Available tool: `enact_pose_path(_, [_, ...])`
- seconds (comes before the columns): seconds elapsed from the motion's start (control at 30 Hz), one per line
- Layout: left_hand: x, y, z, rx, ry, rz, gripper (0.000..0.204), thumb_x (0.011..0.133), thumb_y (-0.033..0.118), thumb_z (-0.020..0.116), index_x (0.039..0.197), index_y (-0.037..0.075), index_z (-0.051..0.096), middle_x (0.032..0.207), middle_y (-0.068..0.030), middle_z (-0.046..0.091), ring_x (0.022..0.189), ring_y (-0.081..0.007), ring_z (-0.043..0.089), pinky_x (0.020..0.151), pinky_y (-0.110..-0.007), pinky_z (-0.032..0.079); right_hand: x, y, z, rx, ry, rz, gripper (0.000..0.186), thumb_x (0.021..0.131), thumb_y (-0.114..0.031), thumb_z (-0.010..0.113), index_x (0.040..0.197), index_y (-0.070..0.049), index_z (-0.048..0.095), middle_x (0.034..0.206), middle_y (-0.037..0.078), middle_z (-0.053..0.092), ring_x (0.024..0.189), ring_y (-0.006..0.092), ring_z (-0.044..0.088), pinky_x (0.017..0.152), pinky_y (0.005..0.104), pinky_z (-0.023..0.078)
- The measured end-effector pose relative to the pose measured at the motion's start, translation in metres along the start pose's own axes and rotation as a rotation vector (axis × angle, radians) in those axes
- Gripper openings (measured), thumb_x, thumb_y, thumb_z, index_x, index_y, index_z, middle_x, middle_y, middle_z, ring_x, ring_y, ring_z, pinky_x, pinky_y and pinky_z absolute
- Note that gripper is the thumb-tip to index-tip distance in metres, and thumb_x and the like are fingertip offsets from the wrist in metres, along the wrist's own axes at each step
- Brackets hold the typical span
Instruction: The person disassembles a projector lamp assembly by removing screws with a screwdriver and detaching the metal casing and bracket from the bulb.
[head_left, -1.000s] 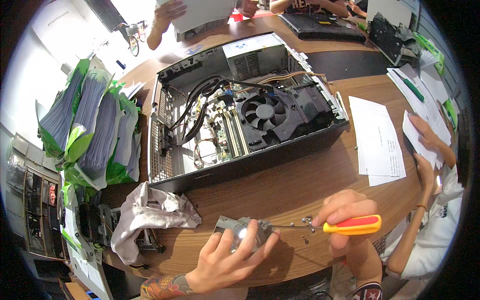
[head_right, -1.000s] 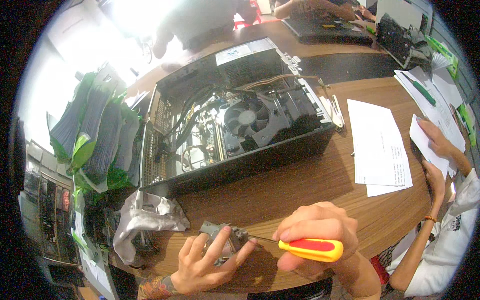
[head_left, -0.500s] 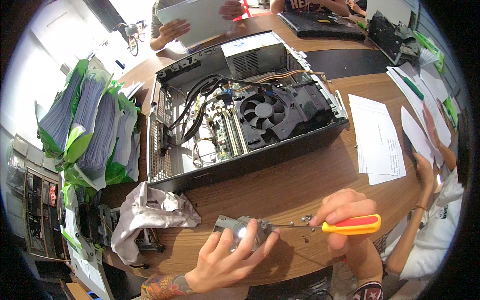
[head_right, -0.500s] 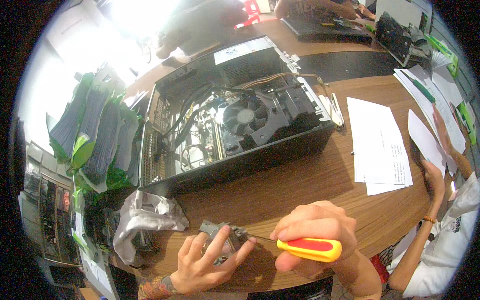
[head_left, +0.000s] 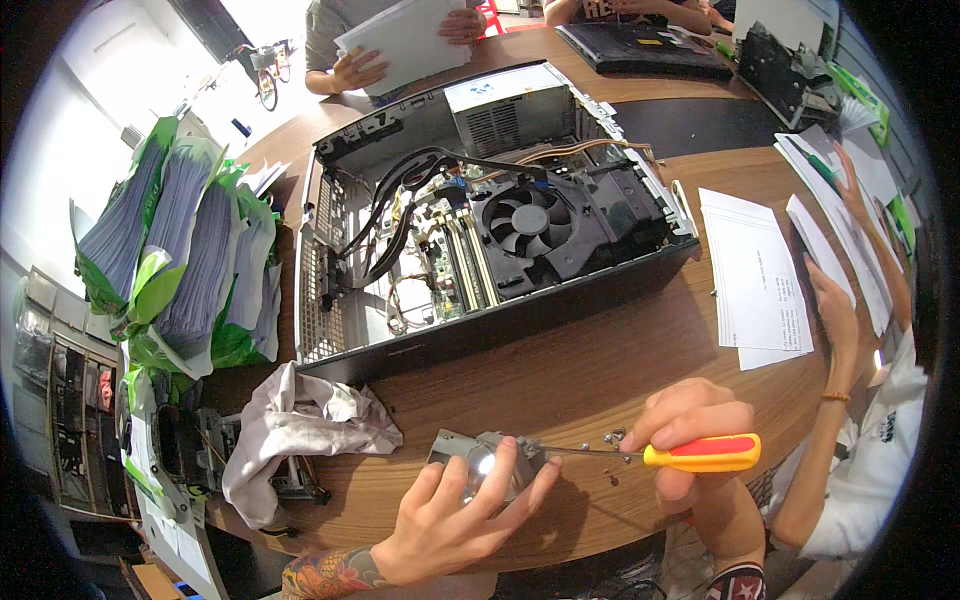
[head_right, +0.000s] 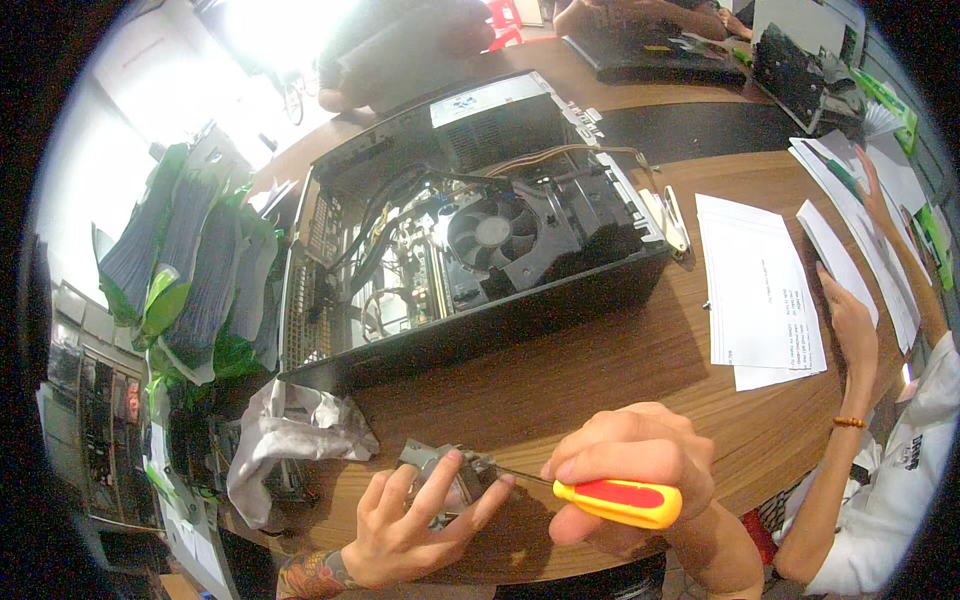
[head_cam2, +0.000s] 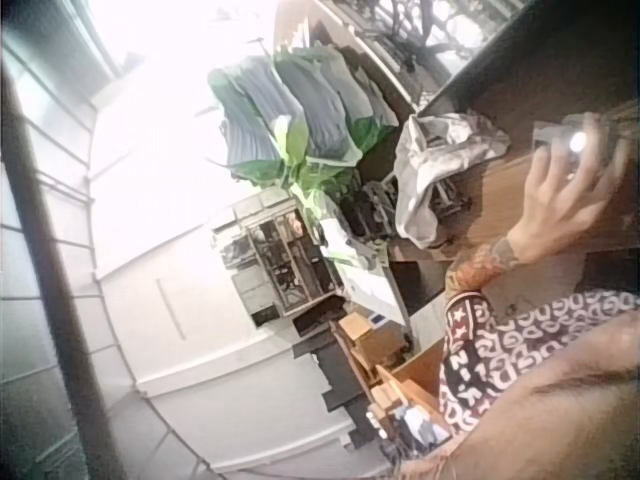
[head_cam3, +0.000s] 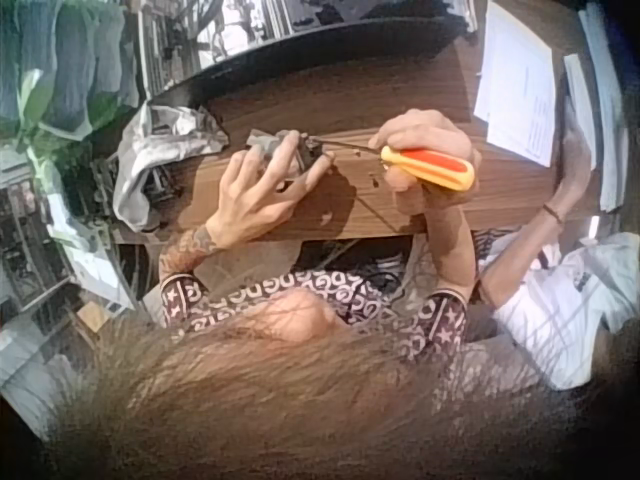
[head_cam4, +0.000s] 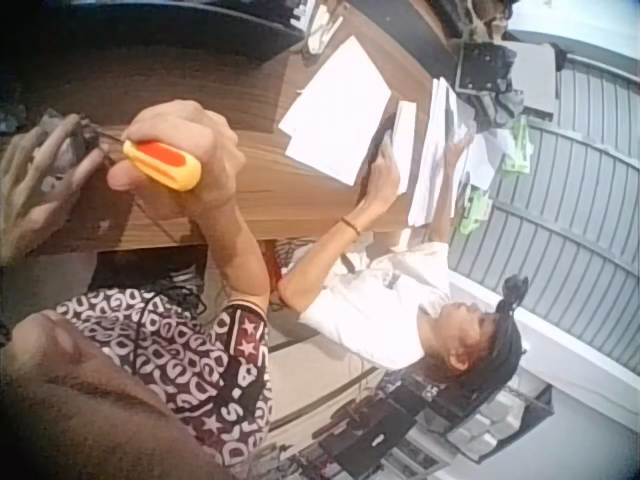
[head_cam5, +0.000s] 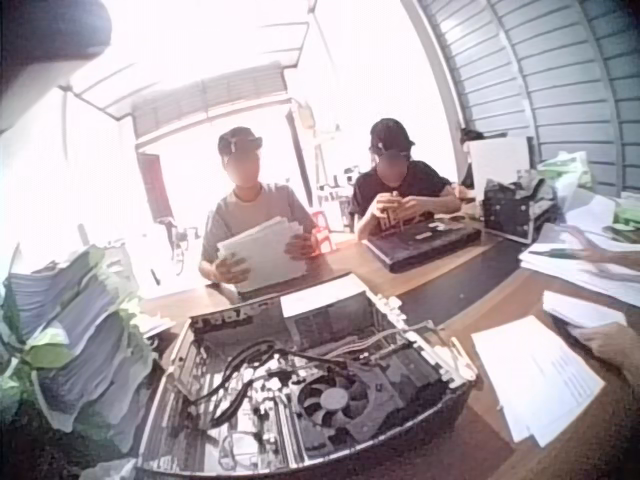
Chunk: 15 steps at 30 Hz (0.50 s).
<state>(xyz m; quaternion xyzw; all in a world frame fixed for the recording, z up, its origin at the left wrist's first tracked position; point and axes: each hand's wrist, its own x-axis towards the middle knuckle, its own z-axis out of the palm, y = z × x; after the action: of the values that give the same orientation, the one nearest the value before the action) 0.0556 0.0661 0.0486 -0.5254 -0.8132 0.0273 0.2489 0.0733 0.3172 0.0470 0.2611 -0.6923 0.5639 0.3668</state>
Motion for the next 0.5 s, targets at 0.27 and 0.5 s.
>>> enact_pose_path(0.27, [0.0007, 0.0015, 0.0002, 0.010, -0.004, 0.001, 0.045, 0.081, 0.022, 0.058, 0.122, 0.035, 0.069, 0.125, -0.0086, 0.057, 0.083, -0.0199, 0.051, 0.067, -0.028, 0.044, -0.0022, -0.0002, 0.0002, 0.016, 0.002, 0.012, 0.042, 0.080, -0.034, 0.080, 0.100, -0.005, 0.058, 0.076, 0.009, 0.069, 0.062, 0.0207, 0.069, 0.051, 0.0283, 0.053])
enact_pose_path(0.5, [-0.0005, -0.0011, -0.0004, 0.007, -0.010, 0.004, 0.043, 0.082, 0.022, 0.058, 0.121, 0.035, 0.069, 0.126, -0.0087, 0.057, 0.084, -0.0205, 0.050, 0.066, -0.028, 0.045, -0.0014, 0.0001, 0.0026, 0.041, -0.004, 0.007, 0.042, 0.080, -0.034, 0.081, 0.101, -0.006, 0.058, 0.077, 0.009, 0.069, 0.061, 0.0198, 0.069, 0.049, 0.0274, 0.052])
